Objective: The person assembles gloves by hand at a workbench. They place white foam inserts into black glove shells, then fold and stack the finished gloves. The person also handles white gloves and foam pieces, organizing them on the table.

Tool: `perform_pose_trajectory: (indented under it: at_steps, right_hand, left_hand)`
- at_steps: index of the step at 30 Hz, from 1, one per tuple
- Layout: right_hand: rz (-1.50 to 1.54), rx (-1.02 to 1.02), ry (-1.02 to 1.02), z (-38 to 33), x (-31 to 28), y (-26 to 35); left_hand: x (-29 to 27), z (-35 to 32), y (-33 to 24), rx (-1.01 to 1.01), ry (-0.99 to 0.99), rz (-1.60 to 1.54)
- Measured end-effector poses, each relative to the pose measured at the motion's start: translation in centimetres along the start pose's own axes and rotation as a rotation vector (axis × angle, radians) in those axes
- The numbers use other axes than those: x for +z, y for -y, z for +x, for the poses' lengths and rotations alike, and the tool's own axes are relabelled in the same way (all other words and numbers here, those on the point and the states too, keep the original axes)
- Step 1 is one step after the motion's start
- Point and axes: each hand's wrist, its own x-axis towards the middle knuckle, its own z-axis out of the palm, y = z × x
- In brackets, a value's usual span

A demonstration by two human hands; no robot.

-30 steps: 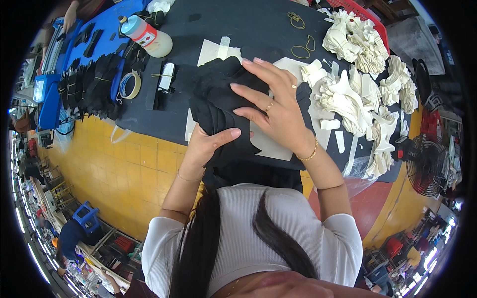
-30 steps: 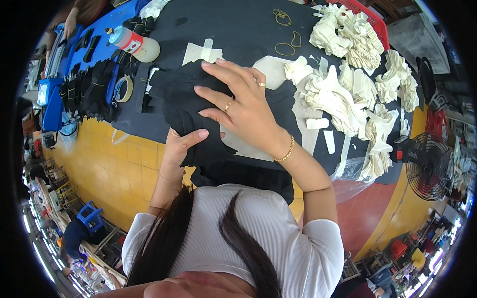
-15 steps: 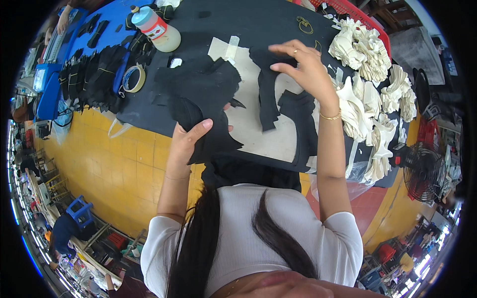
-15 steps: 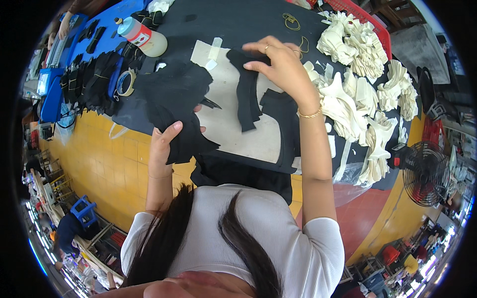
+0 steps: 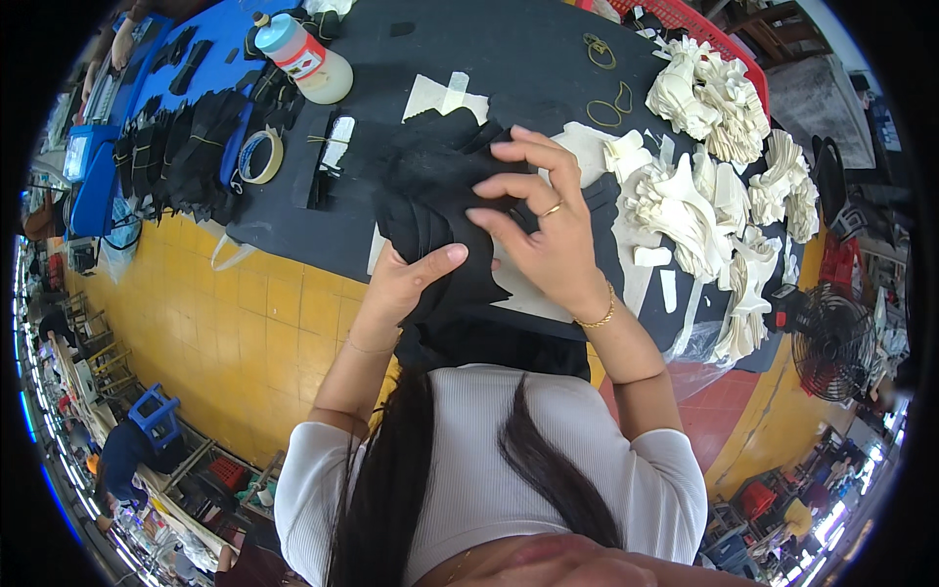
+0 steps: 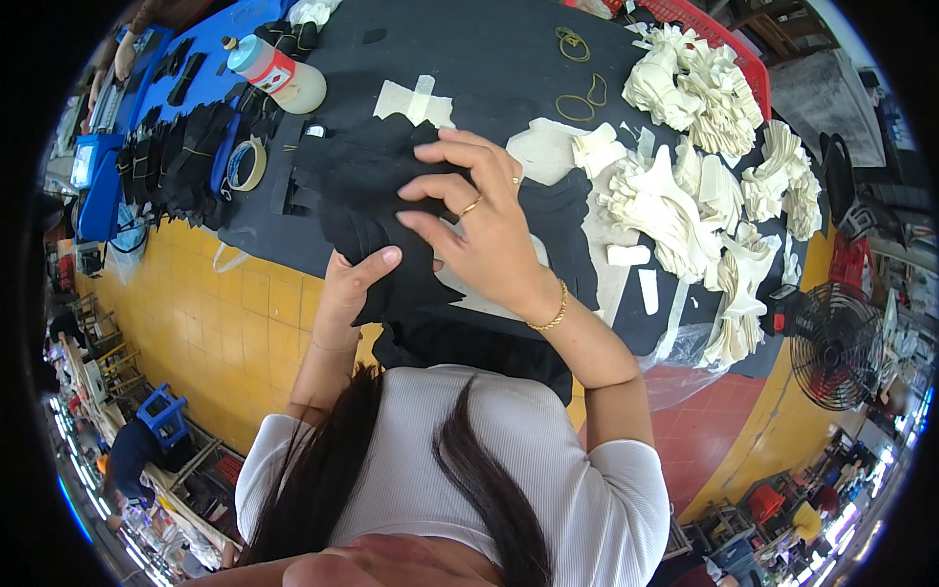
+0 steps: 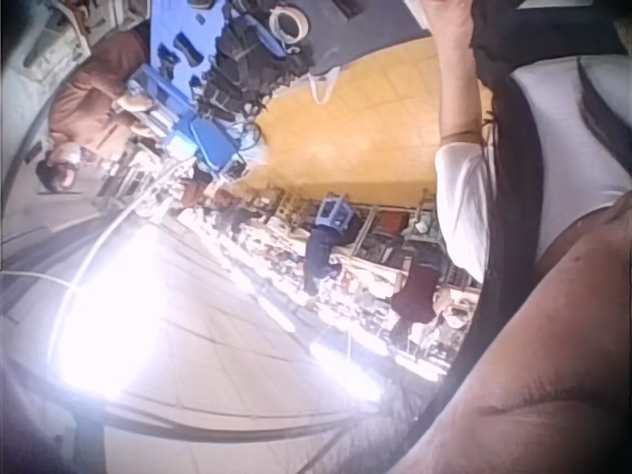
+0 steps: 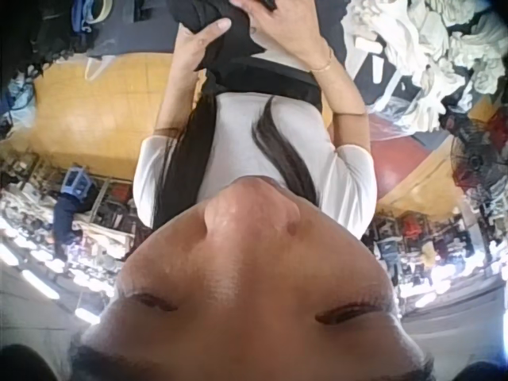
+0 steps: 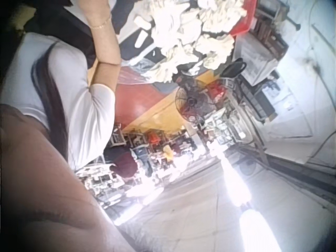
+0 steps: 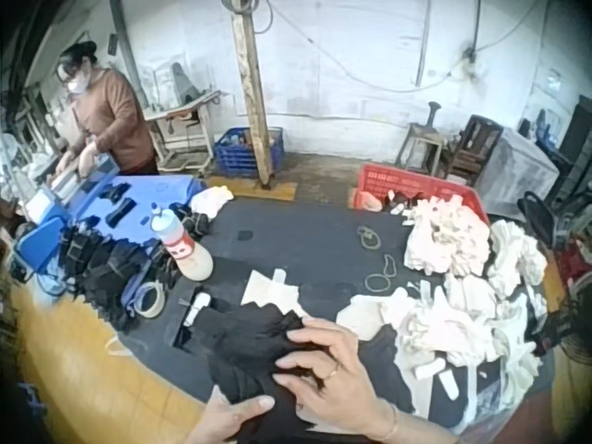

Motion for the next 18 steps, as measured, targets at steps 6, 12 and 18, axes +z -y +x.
perform_pose_trajectory:
  at_steps: [6, 12, 18]
  right_hand:
    - [0.218, 0.044, 0.231, -1.3, -5.1, 1.6]
    - [0.726, 0.036, 0.106, -4.3, -14.0, 3.4]
    - [0.037, 0.327, 0.485, -2.2, -14.6, -2.2]
  left_hand:
    - [0.4, 0.0, -0.4, -0.056, 0.012, -0.005]
    - [0.6, 0.4, -0.8, 0.006, -0.026, 0.051]
    - [1.2, 0.4, -0.6, -0.017, -0.039, 0.009]
